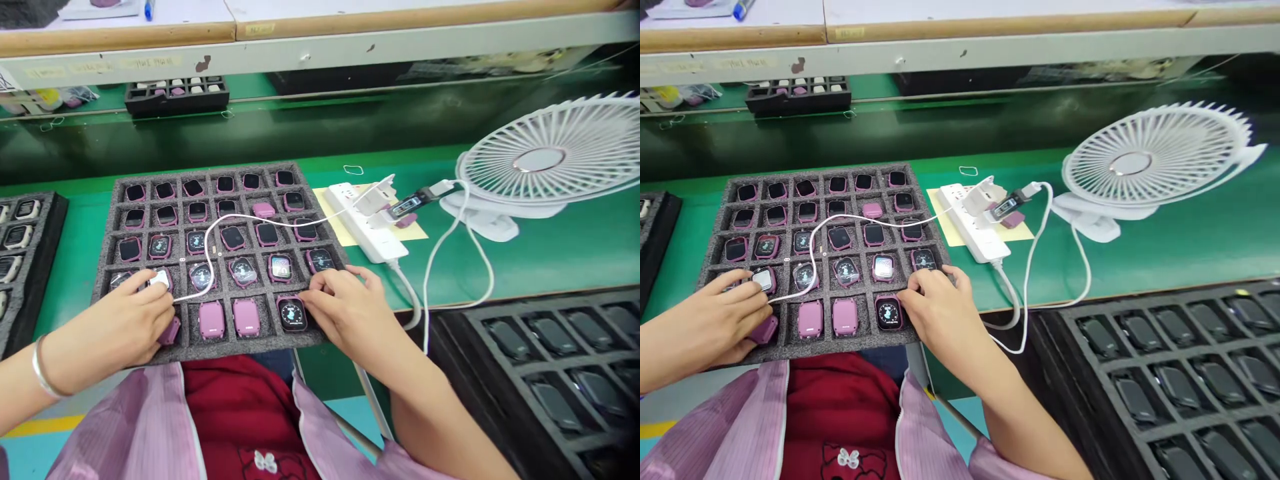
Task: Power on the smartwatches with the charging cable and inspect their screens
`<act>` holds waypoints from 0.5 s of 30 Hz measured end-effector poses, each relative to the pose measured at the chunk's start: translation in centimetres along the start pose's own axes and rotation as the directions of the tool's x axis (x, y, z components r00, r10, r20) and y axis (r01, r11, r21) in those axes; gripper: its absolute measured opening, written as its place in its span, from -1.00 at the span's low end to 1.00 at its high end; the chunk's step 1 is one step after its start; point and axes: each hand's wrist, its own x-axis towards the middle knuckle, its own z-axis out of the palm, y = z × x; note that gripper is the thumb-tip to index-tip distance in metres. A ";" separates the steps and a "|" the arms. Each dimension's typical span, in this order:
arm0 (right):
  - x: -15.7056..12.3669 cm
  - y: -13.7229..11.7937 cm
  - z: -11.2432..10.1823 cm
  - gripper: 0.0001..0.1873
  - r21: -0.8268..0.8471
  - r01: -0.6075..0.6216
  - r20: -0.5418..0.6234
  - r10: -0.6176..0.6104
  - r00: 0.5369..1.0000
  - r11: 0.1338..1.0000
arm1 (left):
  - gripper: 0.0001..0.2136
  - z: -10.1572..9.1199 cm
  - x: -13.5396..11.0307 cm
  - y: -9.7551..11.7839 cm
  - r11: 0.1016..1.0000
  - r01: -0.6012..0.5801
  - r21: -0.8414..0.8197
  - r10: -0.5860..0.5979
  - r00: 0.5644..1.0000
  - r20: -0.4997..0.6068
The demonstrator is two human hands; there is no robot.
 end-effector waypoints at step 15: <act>0.4 0.0 0.2 -0.71 -0.026 0.031 -0.015 -0.031 0.999 0.999 | -0.74 -1.9 -1.8 3.1 0.856 0.310 -0.414 -0.419 0.885 -0.204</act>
